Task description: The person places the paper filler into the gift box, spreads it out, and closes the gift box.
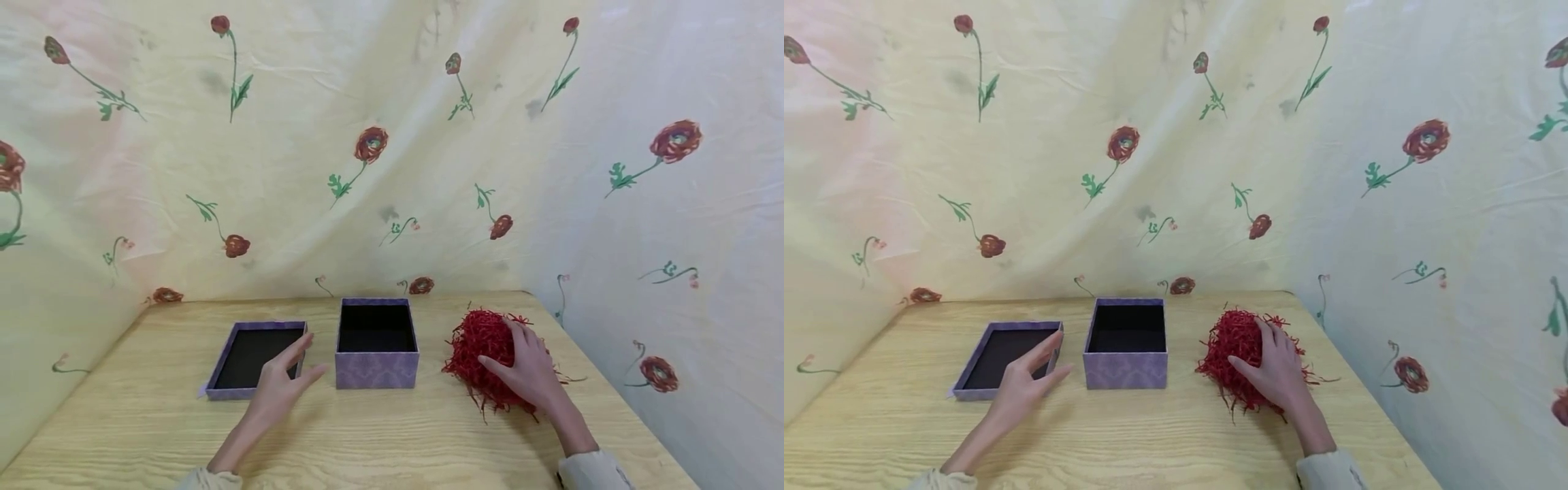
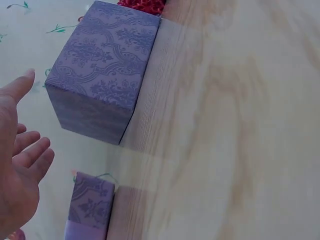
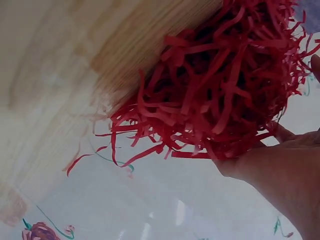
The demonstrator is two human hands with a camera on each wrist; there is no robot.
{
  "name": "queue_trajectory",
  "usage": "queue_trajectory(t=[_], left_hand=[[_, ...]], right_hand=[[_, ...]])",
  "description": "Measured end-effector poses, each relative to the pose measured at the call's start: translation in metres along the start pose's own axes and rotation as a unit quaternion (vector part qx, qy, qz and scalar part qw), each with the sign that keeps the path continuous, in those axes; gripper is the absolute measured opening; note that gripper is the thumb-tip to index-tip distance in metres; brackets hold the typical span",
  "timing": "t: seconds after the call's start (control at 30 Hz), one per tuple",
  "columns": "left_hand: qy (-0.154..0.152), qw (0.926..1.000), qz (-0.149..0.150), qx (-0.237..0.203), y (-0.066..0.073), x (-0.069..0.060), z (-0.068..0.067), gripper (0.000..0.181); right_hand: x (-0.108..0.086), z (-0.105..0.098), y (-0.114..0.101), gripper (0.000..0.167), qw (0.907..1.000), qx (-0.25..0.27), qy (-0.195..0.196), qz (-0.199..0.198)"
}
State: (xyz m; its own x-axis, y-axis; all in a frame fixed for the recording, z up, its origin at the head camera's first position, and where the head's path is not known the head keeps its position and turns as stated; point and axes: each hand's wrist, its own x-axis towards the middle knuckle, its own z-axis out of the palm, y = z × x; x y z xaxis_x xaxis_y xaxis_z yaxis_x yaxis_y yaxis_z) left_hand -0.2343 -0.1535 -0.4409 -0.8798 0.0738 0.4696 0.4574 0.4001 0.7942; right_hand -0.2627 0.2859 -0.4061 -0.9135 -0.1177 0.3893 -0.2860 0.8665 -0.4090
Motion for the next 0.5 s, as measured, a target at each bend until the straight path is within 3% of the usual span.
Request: queue_trajectory(t=[0.23,0.5], left_hand=[[-0.004,0.9991,-0.017,-0.038,-0.004,0.008,0.016,0.067],[-0.001,0.9974,-0.037,-0.062,-0.006,0.012,0.025,0.066]], right_hand=[[0.008,0.001,0.006,0.095,0.9989,0.017,-0.032,0.031],[0.013,0.004,0.013,0.1,0.9967,0.028,-0.064,0.041]])
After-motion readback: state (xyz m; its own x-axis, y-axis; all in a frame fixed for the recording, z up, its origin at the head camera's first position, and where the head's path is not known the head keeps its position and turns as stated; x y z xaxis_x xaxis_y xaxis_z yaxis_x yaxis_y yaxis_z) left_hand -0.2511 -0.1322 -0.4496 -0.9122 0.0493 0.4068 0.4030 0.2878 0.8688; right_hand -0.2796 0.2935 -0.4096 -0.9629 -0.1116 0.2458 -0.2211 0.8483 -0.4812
